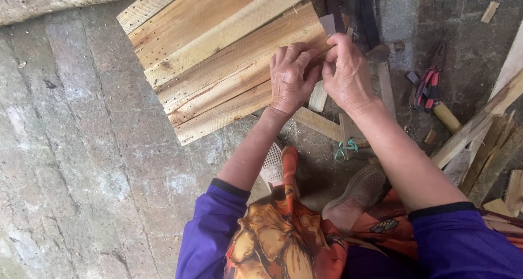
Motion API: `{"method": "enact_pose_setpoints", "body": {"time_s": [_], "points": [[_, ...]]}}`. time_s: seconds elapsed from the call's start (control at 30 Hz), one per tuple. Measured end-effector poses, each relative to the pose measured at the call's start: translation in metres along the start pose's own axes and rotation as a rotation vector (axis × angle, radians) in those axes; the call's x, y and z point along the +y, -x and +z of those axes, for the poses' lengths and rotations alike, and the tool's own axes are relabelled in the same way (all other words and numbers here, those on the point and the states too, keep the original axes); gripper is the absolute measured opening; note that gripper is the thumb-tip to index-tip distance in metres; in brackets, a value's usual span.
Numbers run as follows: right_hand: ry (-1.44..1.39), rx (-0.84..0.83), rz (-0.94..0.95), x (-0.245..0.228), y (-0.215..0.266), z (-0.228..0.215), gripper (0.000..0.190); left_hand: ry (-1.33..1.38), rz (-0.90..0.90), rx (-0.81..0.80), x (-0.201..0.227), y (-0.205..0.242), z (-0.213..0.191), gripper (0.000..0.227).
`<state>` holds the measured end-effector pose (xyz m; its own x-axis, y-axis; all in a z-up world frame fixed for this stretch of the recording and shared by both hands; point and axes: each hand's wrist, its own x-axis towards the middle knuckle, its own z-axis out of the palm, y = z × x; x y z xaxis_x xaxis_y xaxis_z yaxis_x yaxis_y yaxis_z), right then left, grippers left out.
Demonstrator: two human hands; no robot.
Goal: Assembling a wooden panel by aligning planks and hammering nails into them.
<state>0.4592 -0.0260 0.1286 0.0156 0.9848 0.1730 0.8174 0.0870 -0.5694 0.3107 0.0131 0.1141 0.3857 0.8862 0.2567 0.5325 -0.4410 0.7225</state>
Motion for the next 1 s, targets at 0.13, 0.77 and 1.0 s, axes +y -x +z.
{"method": "enact_pose_setpoints", "body": {"time_s": [0.13,0.77,1.0], "points": [[-0.003,-0.010,-0.019,0.002,0.000,0.001,0.061,-0.022,-0.020,-0.034,0.003,-0.002,-0.001,0.023],[-0.096,-0.015,-0.035,0.010,-0.004,-0.006,0.052,-0.027,-0.075,-0.004,-0.001,-0.003,0.010,0.010],[-0.076,0.234,0.142,0.070,0.072,-0.016,0.027,-0.056,-0.046,0.050,0.001,-0.003,0.012,0.006]]}}
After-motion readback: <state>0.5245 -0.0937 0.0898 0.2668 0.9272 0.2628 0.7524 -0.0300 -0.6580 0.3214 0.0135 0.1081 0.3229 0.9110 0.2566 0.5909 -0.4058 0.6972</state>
